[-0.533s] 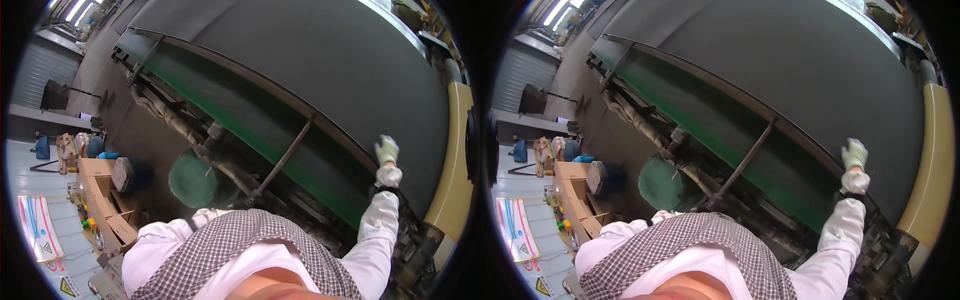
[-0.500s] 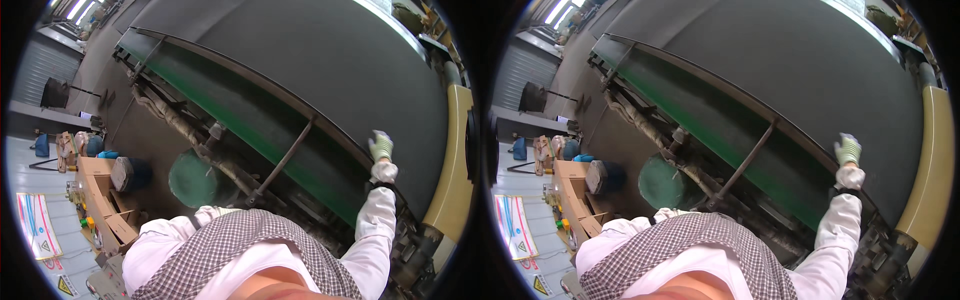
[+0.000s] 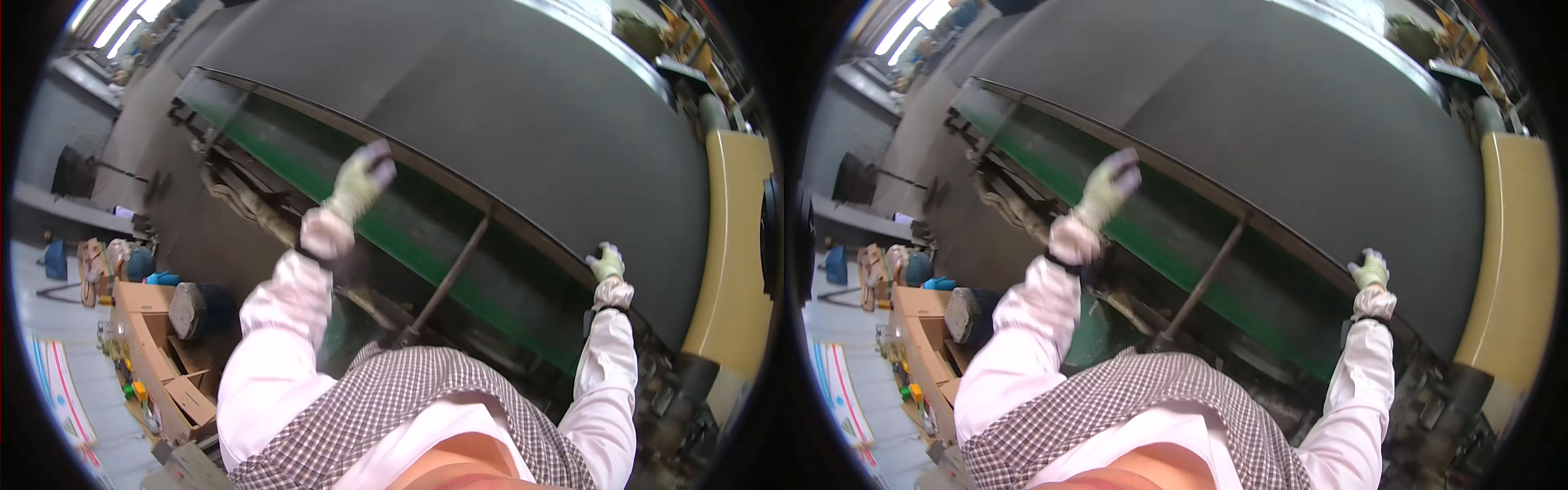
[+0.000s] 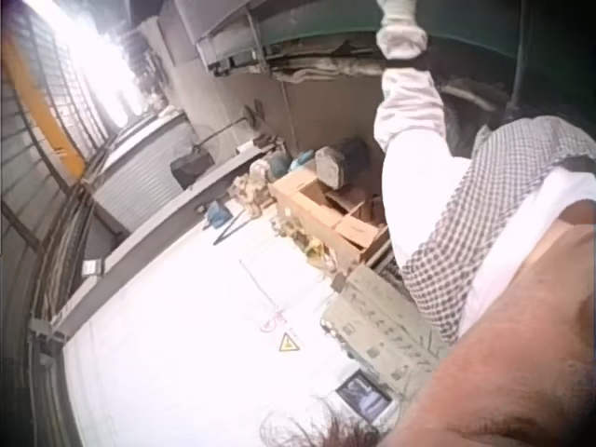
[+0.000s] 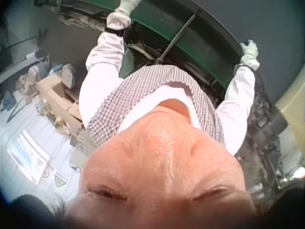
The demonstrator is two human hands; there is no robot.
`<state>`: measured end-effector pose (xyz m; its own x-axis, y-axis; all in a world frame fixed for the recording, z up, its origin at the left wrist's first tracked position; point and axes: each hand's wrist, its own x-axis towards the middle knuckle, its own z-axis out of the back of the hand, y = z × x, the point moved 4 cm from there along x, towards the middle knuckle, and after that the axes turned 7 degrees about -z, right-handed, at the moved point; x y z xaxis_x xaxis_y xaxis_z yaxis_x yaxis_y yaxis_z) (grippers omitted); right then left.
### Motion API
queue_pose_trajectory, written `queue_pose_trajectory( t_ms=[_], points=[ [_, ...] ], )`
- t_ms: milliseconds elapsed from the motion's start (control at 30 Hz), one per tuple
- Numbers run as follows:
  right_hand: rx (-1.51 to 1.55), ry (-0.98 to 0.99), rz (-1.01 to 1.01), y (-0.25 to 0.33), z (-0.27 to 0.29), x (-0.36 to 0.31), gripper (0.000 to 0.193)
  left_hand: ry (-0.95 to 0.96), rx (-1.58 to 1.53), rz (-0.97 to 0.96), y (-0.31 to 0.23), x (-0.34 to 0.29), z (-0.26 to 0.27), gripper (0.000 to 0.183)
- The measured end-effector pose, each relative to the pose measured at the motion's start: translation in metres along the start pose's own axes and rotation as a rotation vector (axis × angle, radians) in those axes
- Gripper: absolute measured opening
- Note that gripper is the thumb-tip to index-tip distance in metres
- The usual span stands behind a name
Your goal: The recorder uses their hands to guide and smooth large dark sheets as they pass through an industrial processing machine.
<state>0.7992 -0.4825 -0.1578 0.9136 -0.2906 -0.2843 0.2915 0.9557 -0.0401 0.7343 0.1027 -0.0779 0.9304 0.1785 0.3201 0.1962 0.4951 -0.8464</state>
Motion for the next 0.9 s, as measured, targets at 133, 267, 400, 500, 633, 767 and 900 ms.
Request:
queue_pose_trajectory(
  t_ms=[133,267,400,500,633,767,900],
  points=[
    [-0.098,0.114,-0.167,-0.044,0.005,0.011,0.061,0.100,0.744,0.006,0.075,0.144,-0.022,0.074],
    [-0.211,-0.070,-0.107,-0.029,0.029,-0.001,0.056,0.568,0.962,0.283,0.116,0.162,-0.091,0.092],
    [0.100,-0.366,0.367,0.107,0.051,0.003,0.049,0.590,1.016,0.227,0.070,0.140,-0.127,0.094],
    [0.313,-0.380,0.662,0.247,0.043,-0.001,0.047,0.579,0.976,0.149,0.048,0.119,-0.145,0.087],
    [0.558,-0.243,0.581,0.312,0.010,0.024,0.054,0.670,0.457,-0.080,0.035,0.119,-0.189,0.079],
    [0.278,-0.126,0.328,0.304,-0.002,-0.004,0.068,0.372,0.557,0.019,0.110,0.197,-0.073,0.072],
    [0.284,-0.104,0.272,0.247,-0.008,0.009,0.072,0.282,0.995,0.162,0.188,0.209,0.023,0.068]
  ],
)
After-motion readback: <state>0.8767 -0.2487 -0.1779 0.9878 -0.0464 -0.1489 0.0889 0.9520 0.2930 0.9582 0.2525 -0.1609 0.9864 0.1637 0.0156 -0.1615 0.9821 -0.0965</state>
